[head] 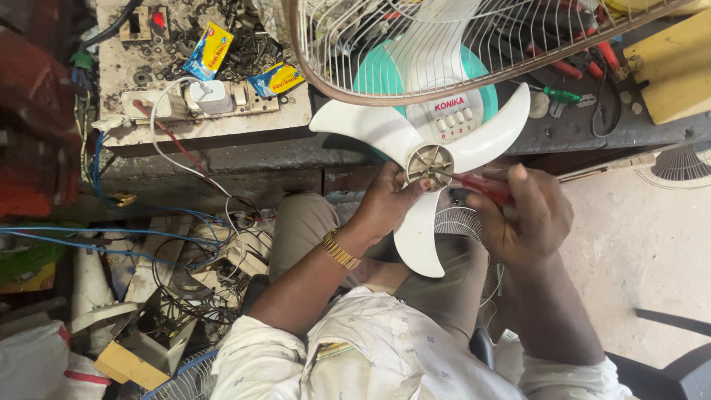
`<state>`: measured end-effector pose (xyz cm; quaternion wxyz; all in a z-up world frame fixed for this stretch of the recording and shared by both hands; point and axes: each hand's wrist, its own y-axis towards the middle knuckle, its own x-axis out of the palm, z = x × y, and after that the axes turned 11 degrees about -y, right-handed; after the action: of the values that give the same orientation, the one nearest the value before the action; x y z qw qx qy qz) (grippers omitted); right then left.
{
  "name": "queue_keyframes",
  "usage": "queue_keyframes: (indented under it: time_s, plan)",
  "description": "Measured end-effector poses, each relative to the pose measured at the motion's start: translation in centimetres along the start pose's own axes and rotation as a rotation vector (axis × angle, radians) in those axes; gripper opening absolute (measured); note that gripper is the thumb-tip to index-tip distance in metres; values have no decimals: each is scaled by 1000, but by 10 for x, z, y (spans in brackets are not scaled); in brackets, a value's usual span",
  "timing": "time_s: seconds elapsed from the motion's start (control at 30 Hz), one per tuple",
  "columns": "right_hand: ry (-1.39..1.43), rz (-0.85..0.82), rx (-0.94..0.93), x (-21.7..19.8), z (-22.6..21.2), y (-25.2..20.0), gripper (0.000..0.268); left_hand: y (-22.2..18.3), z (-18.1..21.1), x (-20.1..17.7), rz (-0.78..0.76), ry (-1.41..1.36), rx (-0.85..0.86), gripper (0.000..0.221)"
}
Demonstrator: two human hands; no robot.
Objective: The person removes the fan blade from the motor shaft using a screwdriver and pliers. They then use the screwdriver to scrape and clean the central hub of the fan blade.
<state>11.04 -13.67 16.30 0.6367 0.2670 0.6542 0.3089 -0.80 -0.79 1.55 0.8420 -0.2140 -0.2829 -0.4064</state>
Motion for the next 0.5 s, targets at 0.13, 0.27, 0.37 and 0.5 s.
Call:
queue_keyframes:
  time_s: [0.13, 0.27, 0.37, 0.5]
  plan:
    - [178, -65, 15, -5, -5, -2, 54, 0, 0, -1, -21, -21, 28, 38]
    - [114, -14, 58, -6, -9, -10, 50, -2, 0, 0, -9, -26, -3, 38]
    - [47, 66, 92, 0, -10, -13, 55, -2, -1, -1, -18, -29, 14, 38]
    - [144, 61, 99, -3, -11, -12, 50, 1, -4, -1, -48, -59, 66, 37]
